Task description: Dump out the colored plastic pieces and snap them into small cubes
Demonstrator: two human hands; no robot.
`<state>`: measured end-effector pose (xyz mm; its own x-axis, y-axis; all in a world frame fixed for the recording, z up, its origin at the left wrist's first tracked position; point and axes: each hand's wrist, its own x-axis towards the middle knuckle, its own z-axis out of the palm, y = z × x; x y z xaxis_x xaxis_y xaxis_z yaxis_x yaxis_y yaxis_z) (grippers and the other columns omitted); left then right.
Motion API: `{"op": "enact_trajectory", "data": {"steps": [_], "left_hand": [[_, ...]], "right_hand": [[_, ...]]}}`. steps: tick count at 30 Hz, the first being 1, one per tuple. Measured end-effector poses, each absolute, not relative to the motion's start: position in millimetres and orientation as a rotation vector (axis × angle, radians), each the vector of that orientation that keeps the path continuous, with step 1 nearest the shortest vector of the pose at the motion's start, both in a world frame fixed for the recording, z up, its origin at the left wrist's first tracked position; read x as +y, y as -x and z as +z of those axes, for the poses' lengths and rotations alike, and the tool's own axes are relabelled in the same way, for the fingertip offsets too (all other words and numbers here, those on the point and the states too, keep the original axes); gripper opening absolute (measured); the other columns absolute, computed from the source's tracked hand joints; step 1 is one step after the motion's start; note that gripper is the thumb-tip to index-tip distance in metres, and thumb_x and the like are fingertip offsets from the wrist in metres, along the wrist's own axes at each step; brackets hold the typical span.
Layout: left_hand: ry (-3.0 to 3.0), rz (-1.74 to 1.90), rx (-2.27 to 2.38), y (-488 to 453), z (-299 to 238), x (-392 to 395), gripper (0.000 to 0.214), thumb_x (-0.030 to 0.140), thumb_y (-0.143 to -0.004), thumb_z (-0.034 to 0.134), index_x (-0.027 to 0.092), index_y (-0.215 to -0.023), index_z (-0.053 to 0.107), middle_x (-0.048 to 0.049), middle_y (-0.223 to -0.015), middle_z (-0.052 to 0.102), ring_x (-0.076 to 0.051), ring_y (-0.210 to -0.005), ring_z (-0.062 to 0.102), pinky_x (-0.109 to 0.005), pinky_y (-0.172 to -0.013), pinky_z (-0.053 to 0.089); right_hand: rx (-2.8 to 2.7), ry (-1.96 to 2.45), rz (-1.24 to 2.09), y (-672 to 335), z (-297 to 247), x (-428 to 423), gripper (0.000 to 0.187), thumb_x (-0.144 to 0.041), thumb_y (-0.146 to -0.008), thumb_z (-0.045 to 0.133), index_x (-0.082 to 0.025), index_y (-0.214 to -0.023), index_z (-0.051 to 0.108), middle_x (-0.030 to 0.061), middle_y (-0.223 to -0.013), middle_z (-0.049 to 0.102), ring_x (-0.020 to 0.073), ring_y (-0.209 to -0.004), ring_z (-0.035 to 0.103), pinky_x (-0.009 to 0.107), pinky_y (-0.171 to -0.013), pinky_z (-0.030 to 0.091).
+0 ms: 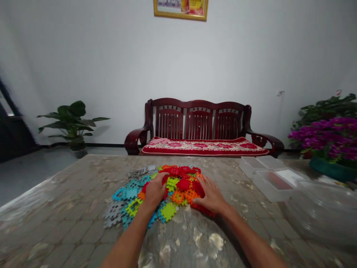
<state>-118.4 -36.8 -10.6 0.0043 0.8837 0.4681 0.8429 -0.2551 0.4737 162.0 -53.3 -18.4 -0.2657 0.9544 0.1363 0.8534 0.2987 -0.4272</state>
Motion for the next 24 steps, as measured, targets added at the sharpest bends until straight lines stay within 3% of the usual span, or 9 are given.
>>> {"op": "enact_trajectory", "data": {"steps": [4, 6, 10, 14, 19, 24], "left_hand": [[-2.091, 0.993, 2.084, 146.3, 7.3, -35.0, 0.036, 0.017, -0.091, 0.05, 0.024, -0.121, 0.068, -0.006, -0.122, 0.076, -0.022, -0.108, 0.072, -0.034, -0.096, 0.053], [-2.136, 0.901, 2.122, 161.8, 11.7, -35.7, 0.034, 0.019, -0.093, 0.05, 0.024, -0.122, 0.068, -0.0065, -0.123, 0.076, -0.022, -0.109, 0.071, -0.033, -0.096, 0.052], [-2.224, 0.677, 2.228, 193.6, 10.2, -39.9, 0.03, 0.026, -0.095, 0.053, 0.023, -0.121, 0.069, -0.0089, -0.125, 0.075, -0.024, -0.112, 0.07, -0.033, -0.095, 0.05], [-2.153, 0.555, 2.345, 221.3, 4.4, -46.1, 0.031, 0.033, -0.096, 0.052, 0.018, -0.116, 0.07, -0.0144, -0.118, 0.076, -0.028, -0.108, 0.071, -0.039, -0.093, 0.05], [-2.116, 0.612, 2.479, 225.3, 2.0, -43.4, 0.041, 0.046, -0.091, 0.06, 0.02, -0.122, 0.069, -0.0163, -0.128, 0.071, -0.034, -0.121, 0.064, -0.048, -0.103, 0.046], [-2.485, 0.739, 1.992, 172.7, 14.6, -18.8, 0.041, 0.039, -0.09, 0.063, 0.02, -0.127, 0.069, -0.0152, -0.142, 0.063, -0.032, -0.138, 0.051, -0.048, -0.119, 0.035]], "right_hand": [[-2.307, 1.627, 0.347, -123.1, -1.1, -46.2, 0.1, -0.056, -0.077, 0.073, -0.026, -0.162, 0.03, 0.0152, -0.171, 0.02, 0.0372, -0.157, 0.015, 0.057, -0.123, 0.016], [-2.354, 1.573, 0.308, -111.7, -0.7, -42.9, 0.092, -0.053, -0.078, 0.072, -0.026, -0.159, 0.037, 0.0142, -0.168, 0.029, 0.0366, -0.154, 0.024, 0.055, -0.122, 0.021], [-2.371, 1.501, 0.177, -104.0, -8.2, -41.6, 0.057, -0.037, -0.089, 0.058, -0.023, -0.144, 0.058, 0.0117, -0.148, 0.058, 0.0284, -0.135, 0.051, 0.043, -0.114, 0.036], [-2.336, 1.569, -0.007, -112.5, -13.7, -43.3, 0.047, -0.02, -0.085, 0.055, -0.023, -0.129, 0.068, 0.0098, -0.133, 0.068, 0.027, -0.123, 0.059, 0.039, -0.106, 0.042], [-2.172, 1.668, 0.02, -131.3, -15.5, -35.0, 0.039, -0.022, -0.085, 0.056, -0.02, -0.12, 0.072, 0.0106, -0.125, 0.072, 0.0262, -0.116, 0.065, 0.036, -0.102, 0.046], [-1.912, 1.642, 0.18, -148.5, -15.5, -17.3, 0.034, -0.036, -0.092, 0.05, -0.023, -0.11, 0.075, 0.0069, -0.108, 0.079, 0.0256, -0.1, 0.072, 0.034, -0.088, 0.052]]}}
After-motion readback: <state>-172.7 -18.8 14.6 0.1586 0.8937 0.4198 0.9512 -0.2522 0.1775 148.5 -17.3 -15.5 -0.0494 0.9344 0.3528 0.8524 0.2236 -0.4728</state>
